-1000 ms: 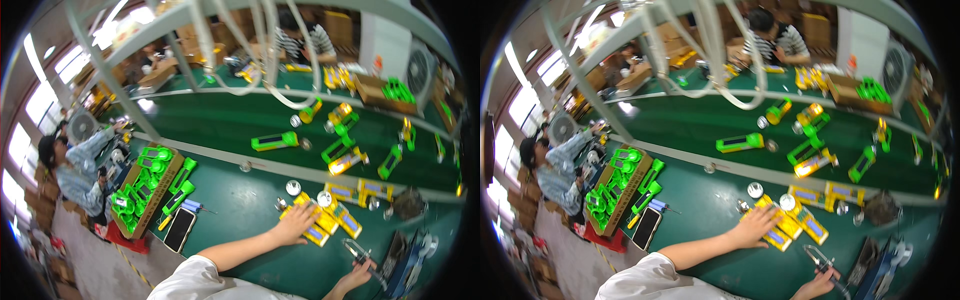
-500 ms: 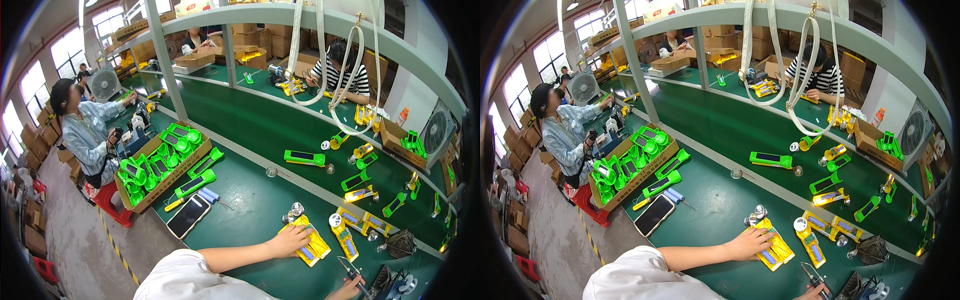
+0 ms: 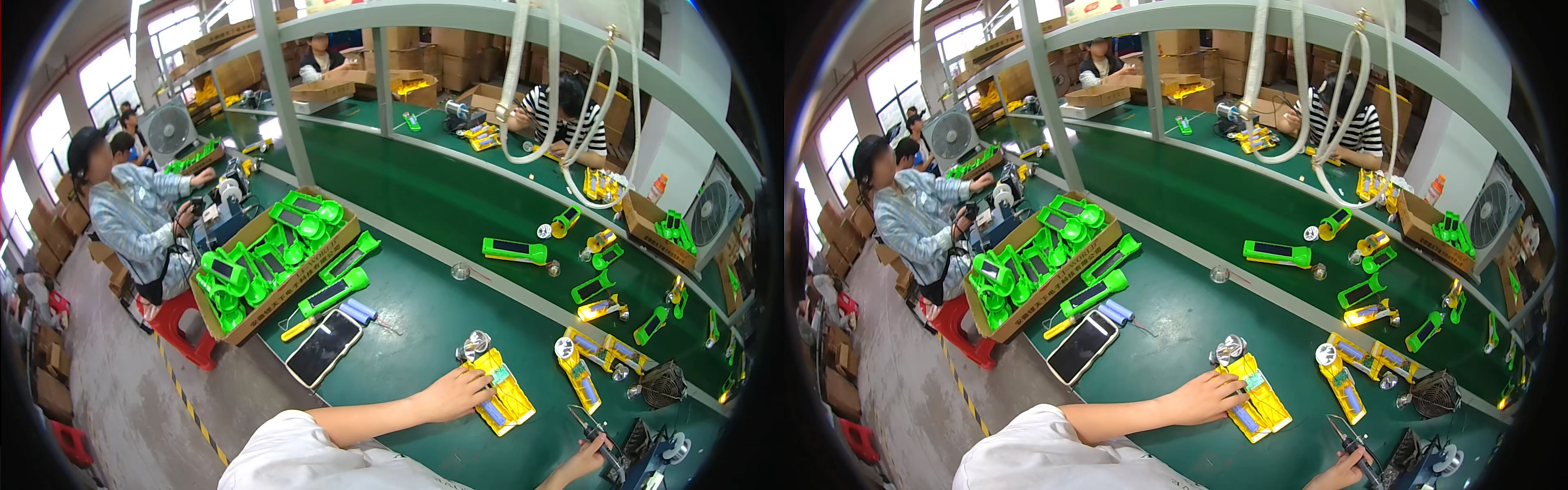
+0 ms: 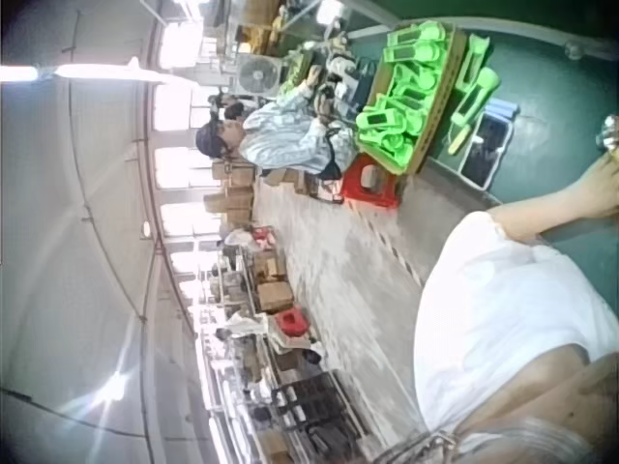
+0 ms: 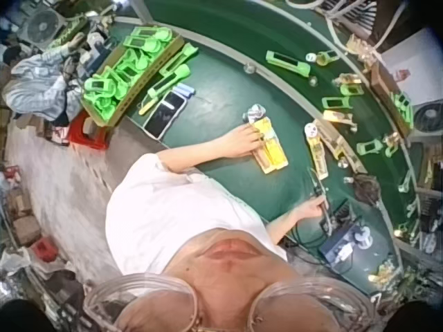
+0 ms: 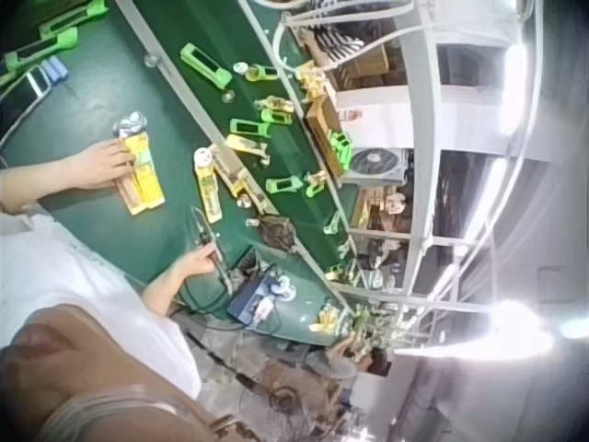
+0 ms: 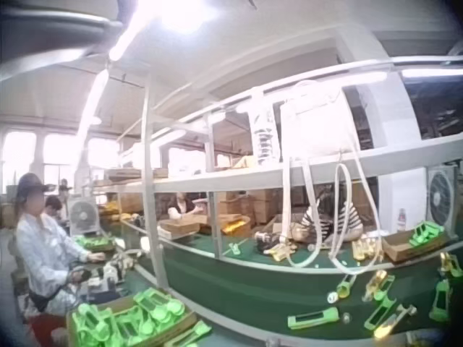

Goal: The person solders wires to circuit boards inside flashlight casings using a soldering iron, closes the casings together, and places the assembled flashlights onto a conveyor belt.

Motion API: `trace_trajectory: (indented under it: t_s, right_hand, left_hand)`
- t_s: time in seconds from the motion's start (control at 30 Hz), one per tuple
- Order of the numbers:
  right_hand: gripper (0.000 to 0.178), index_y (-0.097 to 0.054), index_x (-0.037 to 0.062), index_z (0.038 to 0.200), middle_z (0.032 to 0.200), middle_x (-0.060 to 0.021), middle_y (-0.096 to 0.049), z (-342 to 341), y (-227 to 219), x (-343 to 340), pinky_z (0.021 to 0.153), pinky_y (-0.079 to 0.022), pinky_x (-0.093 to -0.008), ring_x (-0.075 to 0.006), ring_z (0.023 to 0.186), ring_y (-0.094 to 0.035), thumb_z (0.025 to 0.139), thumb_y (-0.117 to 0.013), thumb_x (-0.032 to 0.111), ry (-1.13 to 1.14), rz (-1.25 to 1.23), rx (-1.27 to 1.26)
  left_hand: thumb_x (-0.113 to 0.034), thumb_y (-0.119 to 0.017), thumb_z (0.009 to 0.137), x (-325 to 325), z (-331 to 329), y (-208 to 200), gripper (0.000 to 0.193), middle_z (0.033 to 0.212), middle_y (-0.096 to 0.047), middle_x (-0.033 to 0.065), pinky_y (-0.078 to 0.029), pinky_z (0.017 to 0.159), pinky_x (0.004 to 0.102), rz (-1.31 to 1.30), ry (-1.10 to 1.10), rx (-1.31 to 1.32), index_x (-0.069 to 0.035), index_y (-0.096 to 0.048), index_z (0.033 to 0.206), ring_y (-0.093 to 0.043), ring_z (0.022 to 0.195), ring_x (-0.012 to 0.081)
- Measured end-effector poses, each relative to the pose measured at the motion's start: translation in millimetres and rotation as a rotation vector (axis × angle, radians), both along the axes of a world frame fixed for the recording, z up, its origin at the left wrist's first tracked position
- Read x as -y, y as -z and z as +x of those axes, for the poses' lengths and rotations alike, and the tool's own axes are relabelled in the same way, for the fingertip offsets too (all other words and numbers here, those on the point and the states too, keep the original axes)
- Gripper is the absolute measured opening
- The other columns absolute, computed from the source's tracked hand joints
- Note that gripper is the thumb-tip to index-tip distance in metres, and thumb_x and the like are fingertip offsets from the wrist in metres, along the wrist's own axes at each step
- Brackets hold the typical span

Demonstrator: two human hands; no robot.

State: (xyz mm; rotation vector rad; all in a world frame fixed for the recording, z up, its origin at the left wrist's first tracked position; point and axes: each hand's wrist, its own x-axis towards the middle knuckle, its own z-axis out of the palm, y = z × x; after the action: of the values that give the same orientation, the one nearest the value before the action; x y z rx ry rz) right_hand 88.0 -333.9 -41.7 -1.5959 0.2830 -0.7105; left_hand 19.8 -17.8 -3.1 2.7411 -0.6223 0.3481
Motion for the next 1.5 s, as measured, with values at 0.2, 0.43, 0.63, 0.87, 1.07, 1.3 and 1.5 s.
trace_trajectory:
  t_s: [0.2, 0.43, 0.63, 0.87, 1.07, 1.3, 1.5]
  right_hand:
    - [0.024, -0.051, -0.0052, 0.073, 0.062, -0.0077, -0.051, -10, -14, -14, 0.044, -0.037, -0.0234, -0.0125, 0.051, -0.045, 0.081, -0.057, 0.017, 0.010, 0.038, 0.089]
    - [0.016, -0.048, 0.0045, 0.080, 0.061, 0.0025, -0.041, -6, -10, -9, 0.048, -0.034, -0.0184, -0.0031, 0.049, -0.033, 0.087, -0.047, 0.019, -0.107, 0.112, 0.108]
    - [0.016, -0.049, 0.0031, 0.080, 0.060, 0.0017, -0.043, -12, -24, -22, 0.045, -0.034, -0.0177, -0.0028, 0.048, -0.034, 0.086, -0.047, 0.018, -0.102, 0.143, 0.087]
    - [0.014, -0.048, 0.0034, 0.079, 0.061, 0.0021, -0.043, -17, -29, -29, 0.046, -0.034, -0.0176, -0.0019, 0.048, -0.032, 0.085, -0.048, 0.016, -0.121, 0.187, 0.119]
    - [0.014, -0.050, 0.0043, 0.081, 0.061, 0.0026, -0.041, -14, -16, -18, 0.048, -0.034, -0.0181, -0.0024, 0.047, -0.029, 0.086, -0.048, 0.018, -0.132, 0.181, 0.058]
    - [0.022, -0.050, -0.0029, 0.074, 0.064, -0.0057, -0.050, -32, -32, -32, 0.044, -0.033, -0.0216, -0.0108, 0.052, -0.042, 0.080, -0.058, 0.017, -0.186, 0.105, 0.123]
    - [0.022, -0.046, 0.0017, 0.074, 0.061, -0.0020, -0.043, -38, -31, -39, 0.044, -0.030, -0.0209, -0.0096, 0.049, -0.037, 0.078, -0.059, 0.020, -0.196, 0.202, 0.089]
  left_hand:
    - [-0.020, -0.064, 0.066, -1, -12, -2, 0.046, 0.111, -0.045, 0.0072, -0.033, 0.090, 0.0358, -0.063, -0.009, -0.013, -0.011, -0.045, 0.106, -0.041, 0.108, 0.0241]
    - [-0.023, -0.063, 0.067, 0, -15, 10, 0.047, 0.109, -0.045, 0.0058, -0.030, 0.092, 0.0392, 0.027, -0.034, 0.130, -0.011, -0.044, 0.108, -0.040, 0.109, 0.0235]
    - [-0.029, -0.062, 0.069, -1, 5, 14, 0.054, 0.110, -0.043, 0.0082, -0.030, 0.091, 0.0408, 0.028, 0.016, 0.077, -0.013, -0.041, 0.116, -0.040, 0.107, 0.0226]
    - [-0.033, -0.065, 0.065, -12, 7, 6, 0.045, 0.097, -0.051, 0.0043, -0.031, 0.090, 0.0477, 0.139, 0.044, 0.101, -0.017, -0.050, 0.105, -0.043, 0.103, 0.0234]
    - [-0.030, -0.065, 0.065, -37, -18, -16, 0.041, 0.097, -0.052, 0.0003, -0.020, 0.098, 0.0515, 0.235, 0.229, -0.060, -0.017, -0.052, 0.102, -0.035, 0.112, 0.0250]
    - [-0.022, -0.062, 0.069, -49, -56, -29, 0.050, 0.120, -0.041, 0.0048, -0.020, 0.100, 0.0456, 0.176, 0.036, -0.035, -0.017, -0.043, 0.115, -0.030, 0.118, 0.0260]
    - [-0.011, -0.061, 0.069, -42, -119, -32, 0.041, 0.114, -0.046, 0.0091, -0.032, 0.088, 0.0385, -0.287, -0.557, 0.102, -0.009, -0.047, 0.107, -0.042, 0.107, 0.0271]
